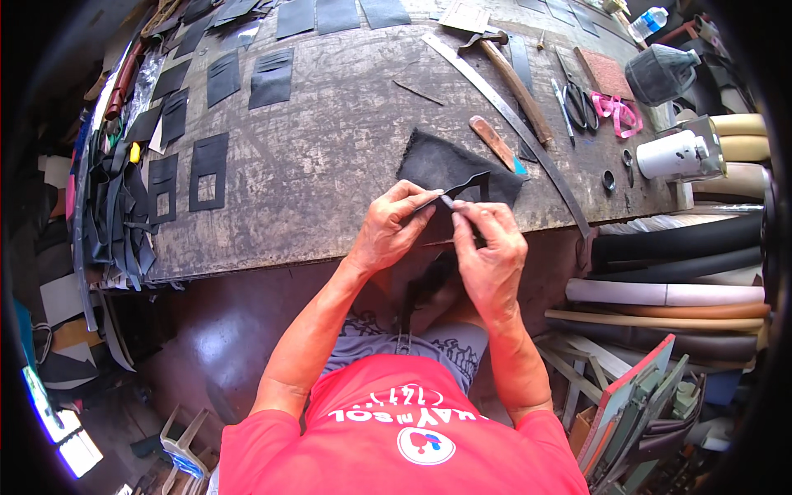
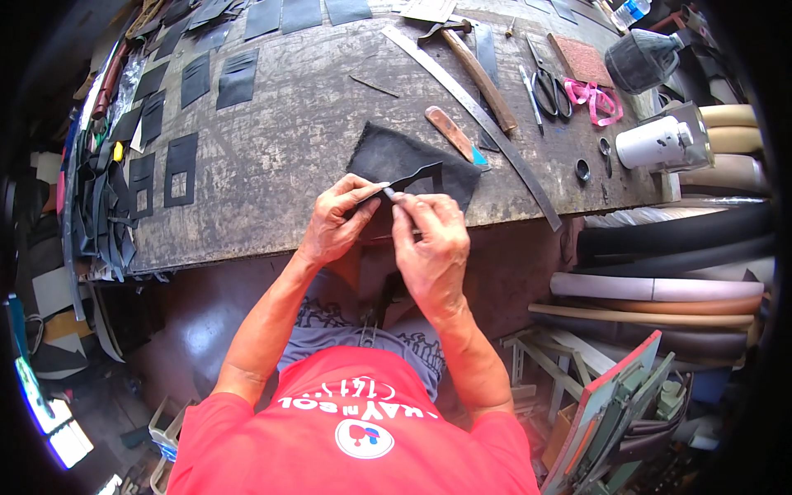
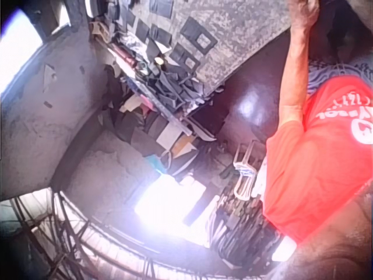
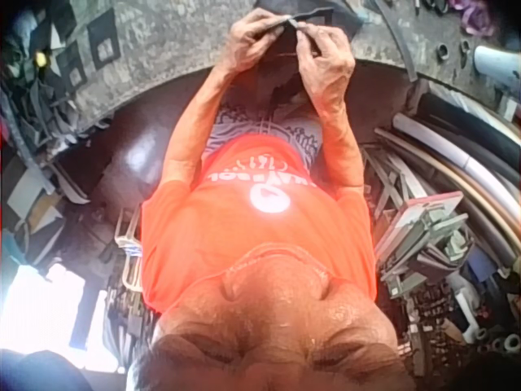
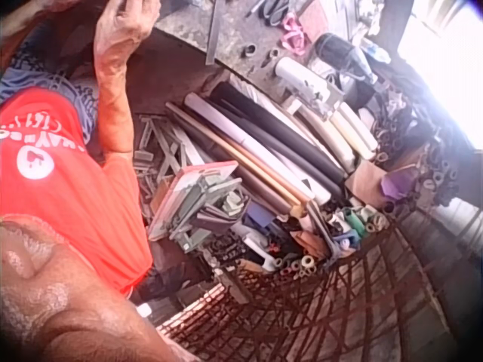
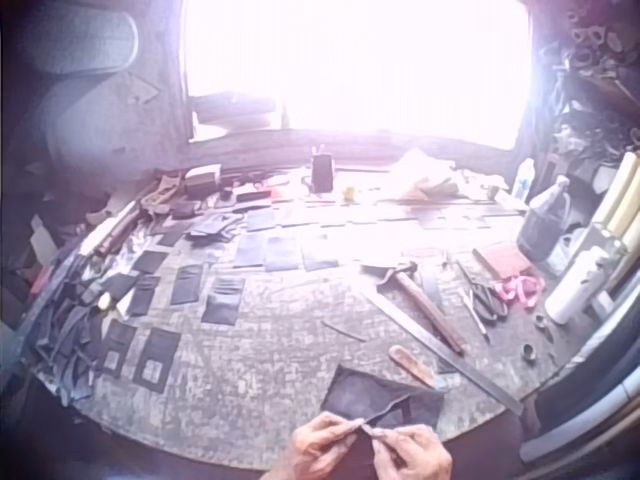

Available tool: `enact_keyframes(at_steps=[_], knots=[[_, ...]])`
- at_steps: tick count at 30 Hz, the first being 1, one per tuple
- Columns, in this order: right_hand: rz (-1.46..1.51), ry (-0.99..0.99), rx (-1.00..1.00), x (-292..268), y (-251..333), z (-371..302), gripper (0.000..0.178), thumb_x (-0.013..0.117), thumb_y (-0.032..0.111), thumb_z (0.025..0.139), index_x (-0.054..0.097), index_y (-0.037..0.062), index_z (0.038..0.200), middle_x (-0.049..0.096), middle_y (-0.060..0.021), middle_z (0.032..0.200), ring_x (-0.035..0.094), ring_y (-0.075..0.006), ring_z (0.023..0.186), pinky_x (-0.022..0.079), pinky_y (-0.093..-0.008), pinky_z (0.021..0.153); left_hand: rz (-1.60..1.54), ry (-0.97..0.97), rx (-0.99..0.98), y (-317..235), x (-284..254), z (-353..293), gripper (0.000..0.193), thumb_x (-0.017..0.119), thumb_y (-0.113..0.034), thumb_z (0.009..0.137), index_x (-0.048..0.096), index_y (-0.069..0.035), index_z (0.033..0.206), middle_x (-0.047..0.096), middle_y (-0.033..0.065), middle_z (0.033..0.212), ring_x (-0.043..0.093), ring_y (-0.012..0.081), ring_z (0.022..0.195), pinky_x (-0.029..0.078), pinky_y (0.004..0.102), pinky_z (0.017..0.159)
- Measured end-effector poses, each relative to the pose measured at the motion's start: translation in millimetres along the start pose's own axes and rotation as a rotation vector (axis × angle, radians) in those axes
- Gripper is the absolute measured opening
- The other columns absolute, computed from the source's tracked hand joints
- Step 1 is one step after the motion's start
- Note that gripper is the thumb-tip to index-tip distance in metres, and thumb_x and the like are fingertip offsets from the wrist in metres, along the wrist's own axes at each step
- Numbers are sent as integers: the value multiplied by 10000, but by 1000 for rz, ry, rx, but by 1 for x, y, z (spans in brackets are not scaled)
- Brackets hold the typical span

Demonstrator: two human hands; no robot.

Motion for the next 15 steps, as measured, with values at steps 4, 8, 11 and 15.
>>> enact_keyframes(at_steps=[4, 8, 11, 15], knots=[[8, -36, 21, -7, -2, 6, 181, 733, -21, 824, 736, 42, 994, 673, -99, 900, 651, -273, 850, 522, -380, 780, 3, 2, 0, -2, 1, 2, 256, 675, -8, 914, 713, -10, 1167, 657, 110, 960, 658, 218, 843, 523, 313, 735], [67, 35, -4, 5, 6, -5, 183, 749, -12, 806, 733, 38, 982, 659, -107, 894, 644, -281, 841, 518, -381, 766, -6, 4, -15, -1, 0, 0, 263, 674, -1, 911, 712, -10, 1171, 657, 113, 960, 659, 220, 841, 523, 310, 732], [62, 44, -50, 7, 11, -6, 180, 750, -9, 802, 728, 43, 973, 656, -106, 896, 642, -283, 842, 508, -380, 759, -22, 8, -31, 0, 0, 0, 268, 677, 3, 906, 712, -9, 1172, 656, 115, 958, 659, 220, 842, 522, 309, 732], [-97, 5, -28, -1, -11, 9, 154, 728, 9, 828, 724, 48, 977, 658, -101, 889, 643, -284, 847, 505, -398, 773, 13, -2, 0, -1, 0, 1, 272, 679, 3, 903, 714, -13, 1172, 656, 113, 956, 659, 221, 846, 523, 312, 741]])
Point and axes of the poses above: each hand's wrist, its own z-axis towards the middle knuckle, its own x-axis out of the palm, y = z × x, the point moved 5 cm from there along z, towards the middle knuckle
